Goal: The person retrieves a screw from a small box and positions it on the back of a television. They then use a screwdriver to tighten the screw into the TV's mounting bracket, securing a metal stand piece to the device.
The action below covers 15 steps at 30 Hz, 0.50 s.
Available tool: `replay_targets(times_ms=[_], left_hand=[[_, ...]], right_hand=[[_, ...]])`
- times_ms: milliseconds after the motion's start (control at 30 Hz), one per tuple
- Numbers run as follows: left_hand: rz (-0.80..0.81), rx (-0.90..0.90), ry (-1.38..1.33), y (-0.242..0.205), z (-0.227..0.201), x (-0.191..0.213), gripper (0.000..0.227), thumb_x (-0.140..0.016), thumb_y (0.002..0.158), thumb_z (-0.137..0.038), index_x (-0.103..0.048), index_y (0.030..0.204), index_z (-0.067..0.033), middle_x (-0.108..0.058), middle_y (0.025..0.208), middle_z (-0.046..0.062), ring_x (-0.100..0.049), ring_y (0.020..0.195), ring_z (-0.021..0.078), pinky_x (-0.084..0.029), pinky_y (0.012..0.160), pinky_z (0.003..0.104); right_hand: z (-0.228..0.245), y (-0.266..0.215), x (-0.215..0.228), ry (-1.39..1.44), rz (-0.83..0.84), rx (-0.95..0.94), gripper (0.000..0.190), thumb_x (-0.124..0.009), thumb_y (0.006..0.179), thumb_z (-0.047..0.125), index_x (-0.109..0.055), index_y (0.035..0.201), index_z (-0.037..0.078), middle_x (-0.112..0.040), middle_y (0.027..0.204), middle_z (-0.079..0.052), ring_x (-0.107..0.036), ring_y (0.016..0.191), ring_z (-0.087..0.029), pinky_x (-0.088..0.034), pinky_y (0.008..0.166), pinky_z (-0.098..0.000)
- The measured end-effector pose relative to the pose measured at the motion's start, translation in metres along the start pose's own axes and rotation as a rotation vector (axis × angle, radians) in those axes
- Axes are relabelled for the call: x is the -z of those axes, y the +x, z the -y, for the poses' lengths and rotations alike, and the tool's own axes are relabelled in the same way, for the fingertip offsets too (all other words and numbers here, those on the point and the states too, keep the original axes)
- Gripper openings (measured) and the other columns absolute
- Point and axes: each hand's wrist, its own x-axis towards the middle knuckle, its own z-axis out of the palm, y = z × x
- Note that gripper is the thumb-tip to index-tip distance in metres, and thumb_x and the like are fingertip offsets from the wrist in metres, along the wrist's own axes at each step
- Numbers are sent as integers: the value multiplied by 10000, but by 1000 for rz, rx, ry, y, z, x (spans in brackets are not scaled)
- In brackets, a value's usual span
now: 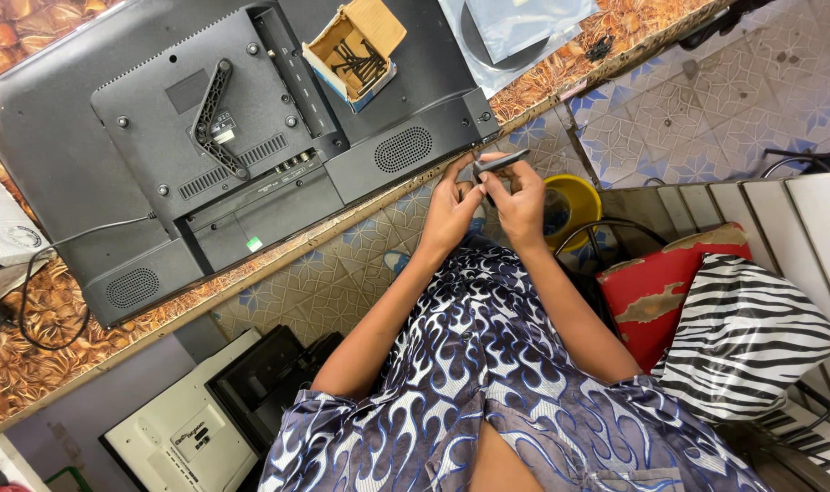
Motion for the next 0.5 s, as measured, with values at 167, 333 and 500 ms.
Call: replay_targets(times_ms=[167, 333, 500], left_hand=[[-52, -55, -12, 5, 18, 0, 529, -583, 987, -52, -497, 1508, -25, -470, 541, -50, -438, 503, 28, -311, 501, 191], [-61, -88, -10, 3, 8, -1, 484, -595, 993, -63, -547, 1475, -49, -476, 528, -45, -455, 494, 30, -321, 492, 184], [-66, -101, 26, 2, -2, -3, 480, -619, 983, -44, -580, 1461, -71, -448, 518, -49, -430, 473, 34, -325, 486, 189]], right_hand=[[13, 6, -6, -61, -14, 75, 236, -764, 932, -11, -748, 1162, 37, -746, 880, -109, -709, 834, -154, -565, 813, -347], [25, 2, -6, -131, -49, 117, 179, -769, 929, 5, -765, 1102, 53, -753, 901, -114, -729, 838, -199, -561, 820, -380], [27, 6, -4, -162, -60, 150, 152, -778, 912, 25, -780, 1055, 77, -759, 925, -111, -741, 846, -238, -562, 826, -401]])
